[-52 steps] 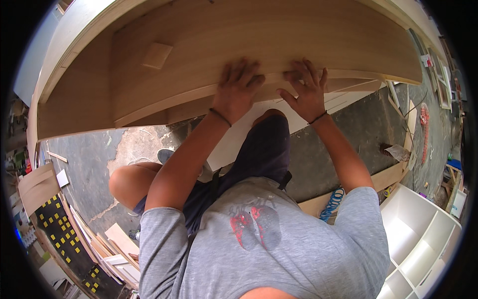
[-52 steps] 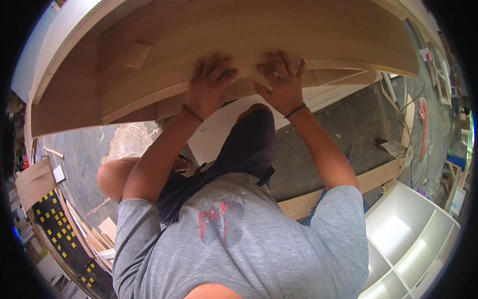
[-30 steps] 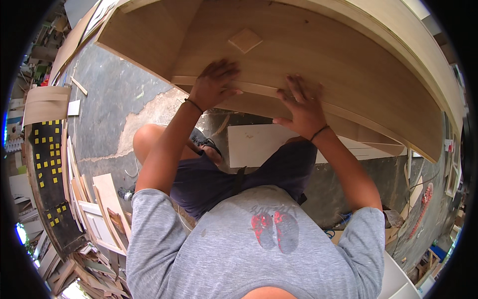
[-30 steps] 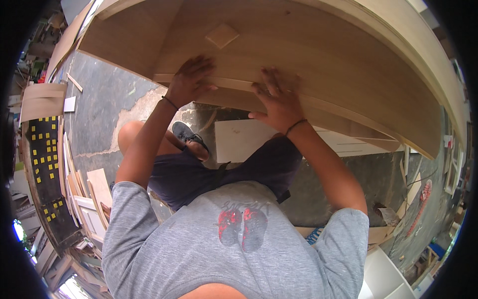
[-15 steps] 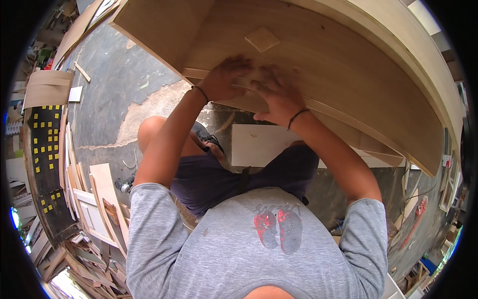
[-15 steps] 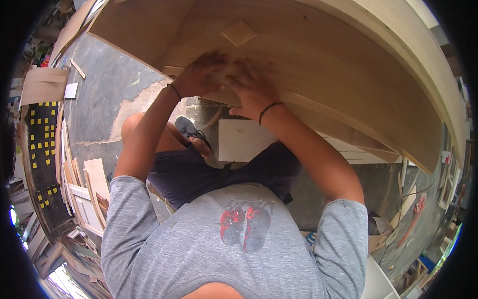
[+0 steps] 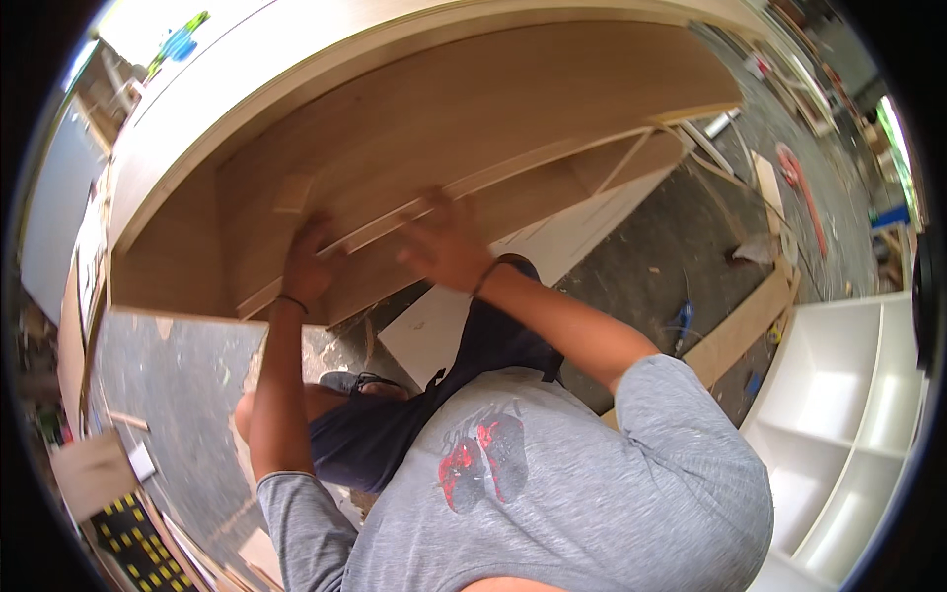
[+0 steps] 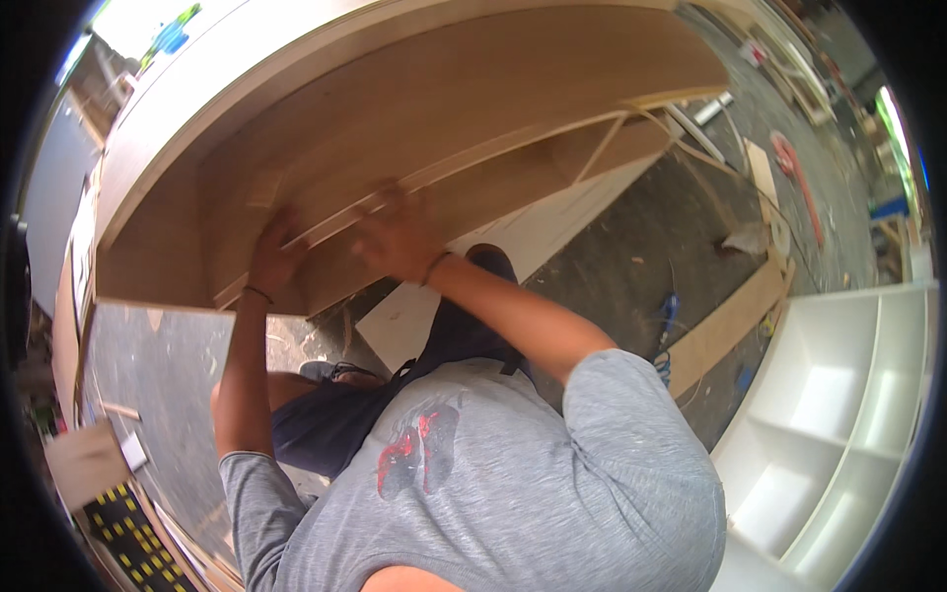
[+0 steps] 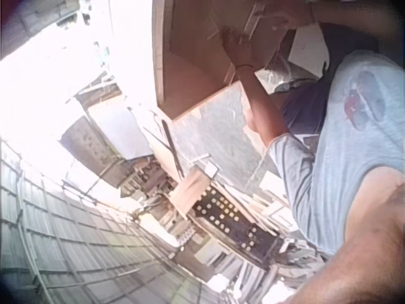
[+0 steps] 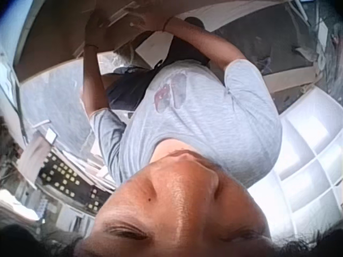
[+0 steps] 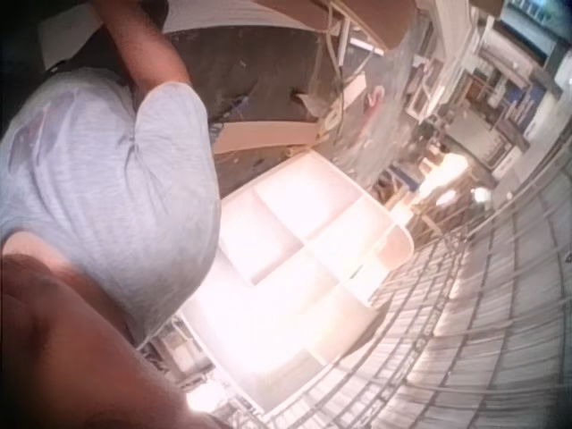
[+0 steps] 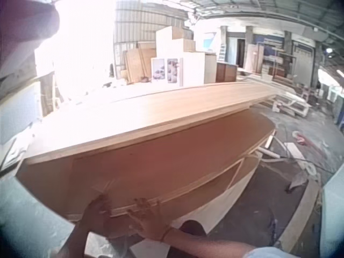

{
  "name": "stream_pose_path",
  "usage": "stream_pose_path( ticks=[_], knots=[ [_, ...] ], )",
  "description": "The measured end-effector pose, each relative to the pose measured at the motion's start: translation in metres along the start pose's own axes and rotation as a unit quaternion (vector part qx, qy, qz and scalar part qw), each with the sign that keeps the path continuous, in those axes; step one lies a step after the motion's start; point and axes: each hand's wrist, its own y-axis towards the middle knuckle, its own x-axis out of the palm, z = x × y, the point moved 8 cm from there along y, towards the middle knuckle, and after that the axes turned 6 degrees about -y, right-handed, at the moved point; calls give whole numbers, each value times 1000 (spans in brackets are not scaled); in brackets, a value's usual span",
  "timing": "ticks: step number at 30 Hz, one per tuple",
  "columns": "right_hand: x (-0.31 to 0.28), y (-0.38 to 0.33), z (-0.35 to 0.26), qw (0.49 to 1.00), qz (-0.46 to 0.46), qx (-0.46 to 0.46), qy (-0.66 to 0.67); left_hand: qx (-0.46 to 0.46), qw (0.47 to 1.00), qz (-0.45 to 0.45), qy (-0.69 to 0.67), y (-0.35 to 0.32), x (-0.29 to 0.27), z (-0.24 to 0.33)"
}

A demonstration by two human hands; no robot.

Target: The person applies a strip of material to the edge of a curved wooden furniture component, presses it down using a wooden block, trims the excess strip with a utility knife, and cuts a wooden piece with a hand saw.

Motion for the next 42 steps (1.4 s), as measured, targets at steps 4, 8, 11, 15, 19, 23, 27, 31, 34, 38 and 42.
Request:
stream_pose_path(
  ticks=[4,8,11,15,19,23,27,31,34,38,42],
  knots=[
    [-46,-58,165,969,173,167,57,138,989,-51,-13,56,52,100],
    [-95,-81,238,920,222,320,29,177,979,-84,50,83,83,143],
    [-93,-89,275,895,251,363,70,179,977,-87,80,92,97,145],
    [-56,-85,298,849,249,398,242,173,975,-98,99,90,95,136],
    [-47,-73,292,788,243,440,357,189,970,-120,94,96,94,147],
    [-44,-69,293,721,237,470,451,210,961,-143,105,110,105,168],
    [-45,-64,286,730,218,490,423,216,955,-159,126,147,135,203],
    [-46,-65,279,717,222,506,425,220,954,-150,141,158,159,218],
    [-44,-69,279,711,218,516,426,206,946,-177,179,157,173,224],
    [-45,-74,281,690,194,548,432,231,941,-192,155,178,188,243],
    [-65,-91,328,642,288,559,438,276,932,-216,90,210,202,255]
  ],
)
